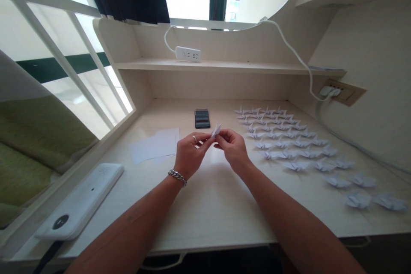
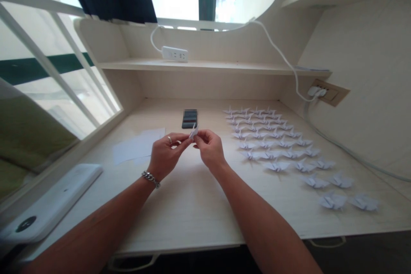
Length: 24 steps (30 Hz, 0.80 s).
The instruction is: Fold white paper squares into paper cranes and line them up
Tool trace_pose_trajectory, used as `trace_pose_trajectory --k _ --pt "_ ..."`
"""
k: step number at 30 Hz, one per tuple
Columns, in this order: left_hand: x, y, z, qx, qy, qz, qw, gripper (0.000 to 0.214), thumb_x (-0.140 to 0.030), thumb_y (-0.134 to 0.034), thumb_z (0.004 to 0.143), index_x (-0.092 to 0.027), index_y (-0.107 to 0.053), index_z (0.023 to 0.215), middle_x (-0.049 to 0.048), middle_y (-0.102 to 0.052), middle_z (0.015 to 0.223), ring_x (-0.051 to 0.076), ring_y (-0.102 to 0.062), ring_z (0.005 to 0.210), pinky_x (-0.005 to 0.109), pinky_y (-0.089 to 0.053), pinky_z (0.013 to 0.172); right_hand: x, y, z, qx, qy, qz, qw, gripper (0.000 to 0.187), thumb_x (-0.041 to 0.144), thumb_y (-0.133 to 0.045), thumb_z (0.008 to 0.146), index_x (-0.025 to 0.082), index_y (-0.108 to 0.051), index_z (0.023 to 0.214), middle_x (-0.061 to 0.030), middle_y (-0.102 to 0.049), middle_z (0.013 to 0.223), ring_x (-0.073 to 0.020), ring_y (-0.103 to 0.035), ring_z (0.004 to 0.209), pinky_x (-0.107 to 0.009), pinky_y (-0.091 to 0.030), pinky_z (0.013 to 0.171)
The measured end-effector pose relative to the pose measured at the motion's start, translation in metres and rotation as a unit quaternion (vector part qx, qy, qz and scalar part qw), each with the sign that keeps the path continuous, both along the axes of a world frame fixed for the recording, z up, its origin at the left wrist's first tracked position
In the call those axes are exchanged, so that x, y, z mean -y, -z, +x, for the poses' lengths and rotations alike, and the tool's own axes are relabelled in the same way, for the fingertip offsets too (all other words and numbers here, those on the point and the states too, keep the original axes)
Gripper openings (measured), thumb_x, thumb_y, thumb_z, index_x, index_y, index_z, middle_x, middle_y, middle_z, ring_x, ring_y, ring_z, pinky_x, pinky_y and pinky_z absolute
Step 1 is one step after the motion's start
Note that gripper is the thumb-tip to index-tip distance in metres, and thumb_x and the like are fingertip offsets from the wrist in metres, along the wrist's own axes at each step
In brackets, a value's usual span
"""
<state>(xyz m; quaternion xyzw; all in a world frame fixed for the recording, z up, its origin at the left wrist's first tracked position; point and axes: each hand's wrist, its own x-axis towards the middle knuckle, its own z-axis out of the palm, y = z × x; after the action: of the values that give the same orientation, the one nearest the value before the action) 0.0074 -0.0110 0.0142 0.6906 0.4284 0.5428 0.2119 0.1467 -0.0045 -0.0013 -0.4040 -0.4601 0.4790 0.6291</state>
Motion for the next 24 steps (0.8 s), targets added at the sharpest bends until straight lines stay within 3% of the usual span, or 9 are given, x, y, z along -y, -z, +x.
trace_pose_trajectory --k 7,12,19,24 --pt "0.0024 -0.0024 0.0007 -0.017 -0.038 0.041 0.998 0.012 -0.033 -0.074 0.078 -0.024 -0.079 0.085 0.0046 -0.076 0.092 0.018 -0.071 0.08 0.031 -0.059 0.074 0.0009 -0.0007 -0.0008 0.005 -0.002 0.004 1.0 0.03 0.041 -0.077 0.067 0.018 -0.068 0.085 -0.0017 -0.072 0.076 -0.0168 -0.068 0.073 -0.029 -0.056 0.065" --pt "0.0007 0.0002 -0.0001 -0.02 -0.03 0.032 0.999 0.012 -0.032 -0.073 0.08 -0.024 -0.079 0.088 0.0047 -0.077 0.095 0.02 -0.072 0.085 0.035 -0.058 0.083 0.0009 0.0001 -0.0009 0.011 0.002 0.006 1.0 0.031 0.042 -0.077 0.067 0.019 -0.068 0.085 -0.0018 -0.072 0.076 -0.0172 -0.069 0.073 -0.029 -0.056 0.064" --pt "-0.0025 0.0051 -0.0009 -0.008 0.001 0.008 1.0 0.017 -0.034 -0.067 0.084 -0.022 -0.077 0.09 0.0059 -0.077 0.095 0.019 -0.071 0.084 0.03 -0.059 0.073 -0.0002 0.0041 -0.0005 0.031 0.004 0.017 0.999 0.03 0.043 -0.075 0.07 0.018 -0.068 0.086 -0.0028 -0.073 0.077 -0.018 -0.069 0.074 -0.029 -0.056 0.064" --pt "-0.0046 0.005 -0.0016 -0.006 -0.014 -0.043 0.999 0.022 -0.038 -0.067 0.083 -0.019 -0.077 0.089 0.0074 -0.077 0.088 0.02 -0.071 0.074 0.03 -0.057 0.068 -0.0004 0.005 0.0003 0.046 -0.003 0.034 0.998 0.026 0.04 -0.073 0.073 0.019 -0.068 0.087 -0.0028 -0.073 0.077 -0.0181 -0.069 0.074 -0.029 -0.056 0.064"
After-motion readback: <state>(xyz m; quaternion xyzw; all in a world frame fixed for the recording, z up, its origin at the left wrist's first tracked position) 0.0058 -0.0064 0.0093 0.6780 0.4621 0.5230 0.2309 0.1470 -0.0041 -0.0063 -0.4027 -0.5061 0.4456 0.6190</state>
